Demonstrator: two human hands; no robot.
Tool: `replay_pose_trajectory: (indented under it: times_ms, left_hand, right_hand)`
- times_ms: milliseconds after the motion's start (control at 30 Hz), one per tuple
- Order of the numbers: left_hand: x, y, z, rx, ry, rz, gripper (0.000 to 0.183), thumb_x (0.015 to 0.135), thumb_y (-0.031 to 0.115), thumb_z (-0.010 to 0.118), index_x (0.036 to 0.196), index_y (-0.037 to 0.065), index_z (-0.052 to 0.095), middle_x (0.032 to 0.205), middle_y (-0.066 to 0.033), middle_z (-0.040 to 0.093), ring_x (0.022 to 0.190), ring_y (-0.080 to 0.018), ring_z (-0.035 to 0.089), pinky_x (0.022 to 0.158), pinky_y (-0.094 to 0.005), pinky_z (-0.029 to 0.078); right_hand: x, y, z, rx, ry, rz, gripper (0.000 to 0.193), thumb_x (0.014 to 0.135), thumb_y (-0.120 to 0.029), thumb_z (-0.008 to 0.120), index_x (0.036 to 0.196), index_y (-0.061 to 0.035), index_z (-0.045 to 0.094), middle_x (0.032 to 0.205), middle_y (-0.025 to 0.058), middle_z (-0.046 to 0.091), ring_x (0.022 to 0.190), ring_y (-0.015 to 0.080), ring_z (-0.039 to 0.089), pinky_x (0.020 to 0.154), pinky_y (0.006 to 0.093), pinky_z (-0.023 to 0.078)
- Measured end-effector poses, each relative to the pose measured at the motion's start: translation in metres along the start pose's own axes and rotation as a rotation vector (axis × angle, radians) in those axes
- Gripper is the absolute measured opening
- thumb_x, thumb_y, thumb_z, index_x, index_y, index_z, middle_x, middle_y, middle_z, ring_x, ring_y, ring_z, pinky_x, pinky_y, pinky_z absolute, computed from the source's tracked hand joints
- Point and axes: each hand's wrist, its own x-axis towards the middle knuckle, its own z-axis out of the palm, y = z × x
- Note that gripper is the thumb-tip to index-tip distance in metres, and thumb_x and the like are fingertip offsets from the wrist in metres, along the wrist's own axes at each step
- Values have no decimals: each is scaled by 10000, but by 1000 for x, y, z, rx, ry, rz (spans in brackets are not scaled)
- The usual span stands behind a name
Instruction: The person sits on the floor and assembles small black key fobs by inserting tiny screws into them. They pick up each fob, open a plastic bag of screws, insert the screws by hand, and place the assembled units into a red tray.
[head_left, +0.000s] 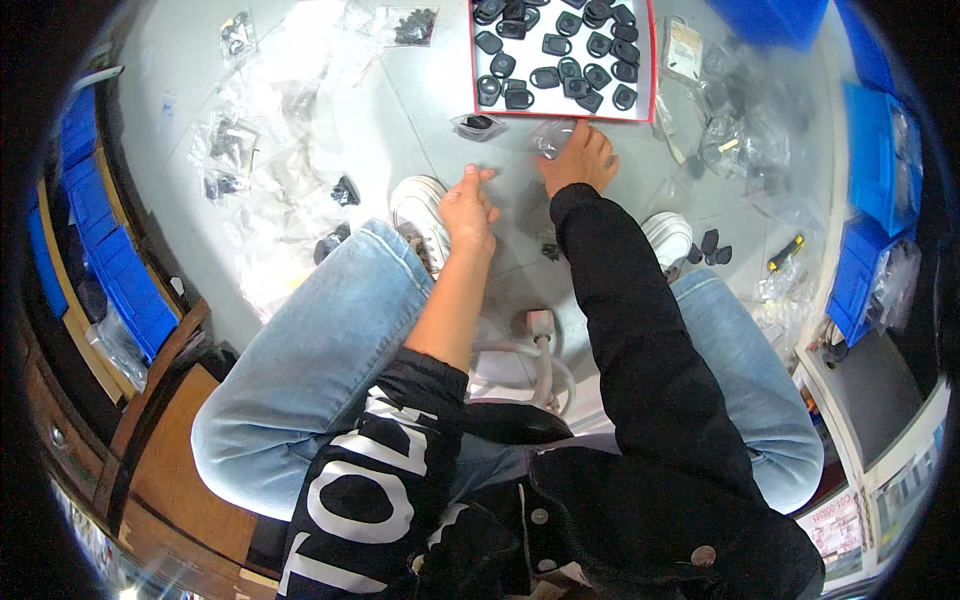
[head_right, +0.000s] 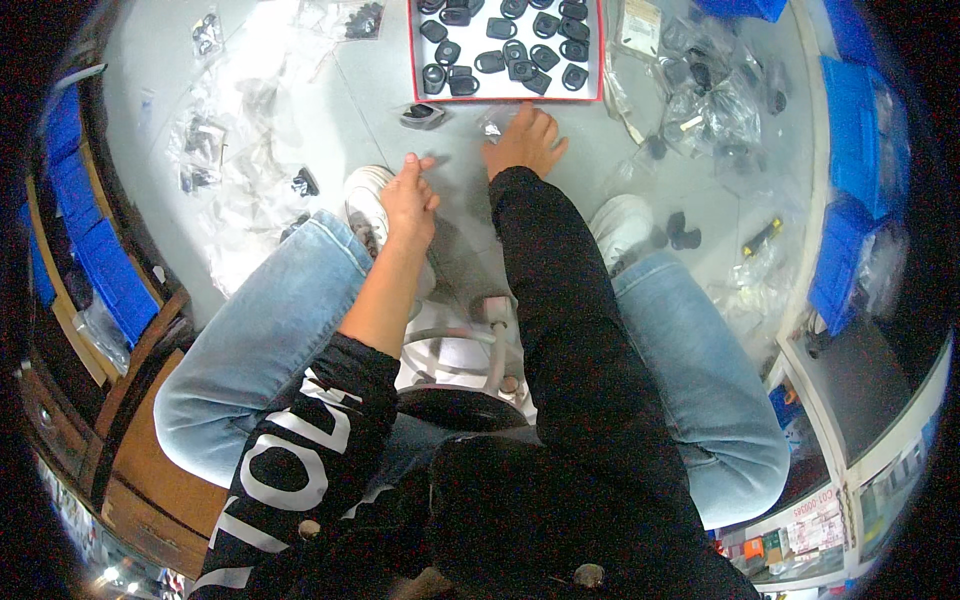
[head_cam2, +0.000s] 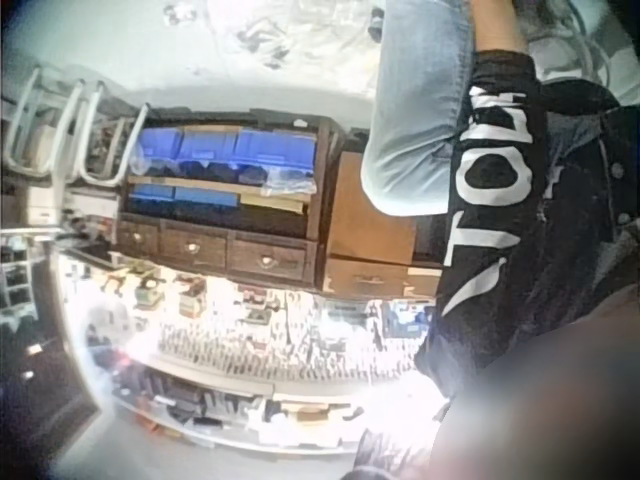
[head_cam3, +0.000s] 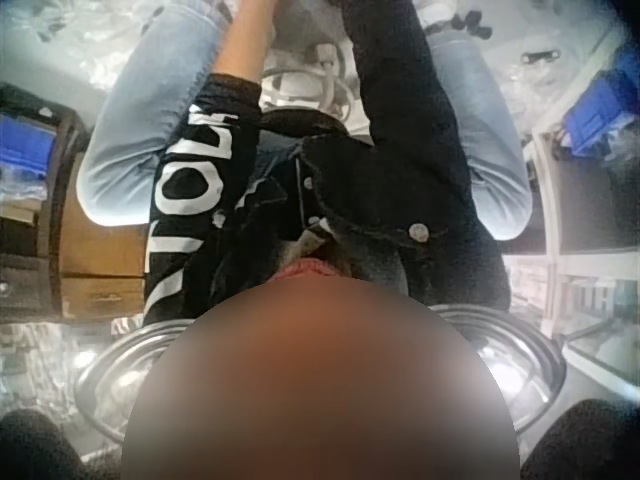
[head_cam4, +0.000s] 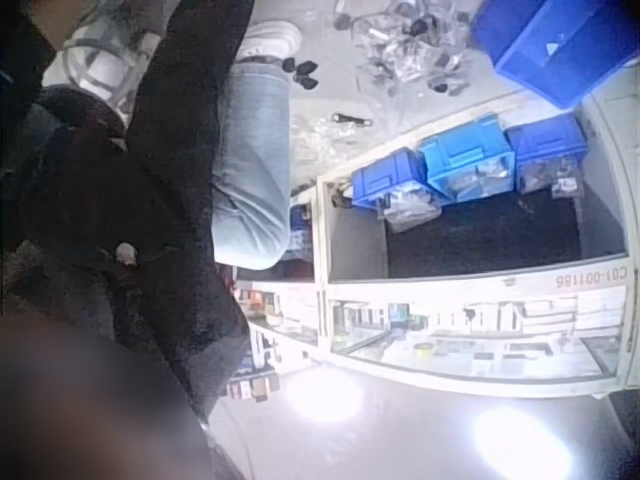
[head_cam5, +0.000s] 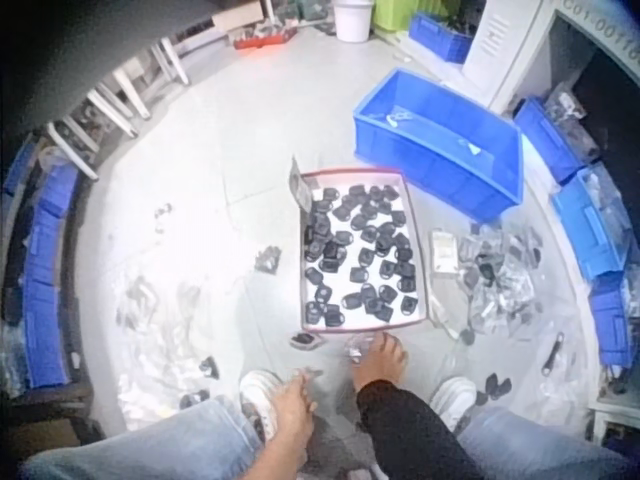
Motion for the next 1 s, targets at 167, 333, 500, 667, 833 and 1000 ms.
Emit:
replay_pose_trajectory:
  times_ms: [167,333,500,667,833,1000]
  left_hand:
    - [-4,9,8,28,-76,23,320,866,294,533,821,-10,623,493,67,276,411,-50,229,386,-223,231]
    - [-14,33,23,226,-189,39,301,836,286,574,834,-11,629,506,78,288,425,-41,250,395,-210,218]
    - [-40,79,32,488,-448,8,247,792,238,635,834,-5,629,512,73,351,436,-30,282,402,-201,219]
    - [-87,111,39,669,-516,446,162,723,147,659,753,-12,656,594,-26,573,476,-76,462,439,-227,363]
    - [-166,131,39,918,-357,850,137,713,105,648,767,-21,659,558,-41,575,497,-68,486,462,-232,388]
    - [-230,144,29,967,-242,1172,141,708,102,642,795,-6,662,537,-62,566,479,-62,467,464,-231,384]
  right_hand:
    - [-6,10,-2,291,70,-158,718,609,-229,714,1225,-72,382,1096,108,476,1054,276,417,924,379,292]
    - [-32,15,-26,739,159,-332,760,570,-151,711,1232,-39,356,1081,122,486,1019,295,428,888,402,326]
    - [-49,8,-67,796,196,-410,807,549,-136,726,1250,-32,341,1079,121,495,1005,294,439,882,387,338]
    - [-67,-1,-117,834,248,-515,865,535,-179,748,1270,-18,322,1085,126,495,997,296,445,879,388,341]
    - [-92,-14,-167,909,422,-531,727,530,-189,744,1156,-20,415,1056,146,494,962,313,459,854,402,350]
    - [-125,-16,-211,969,500,-560,626,537,-162,719,1088,-49,446,1049,120,502,981,299,462,917,430,301]
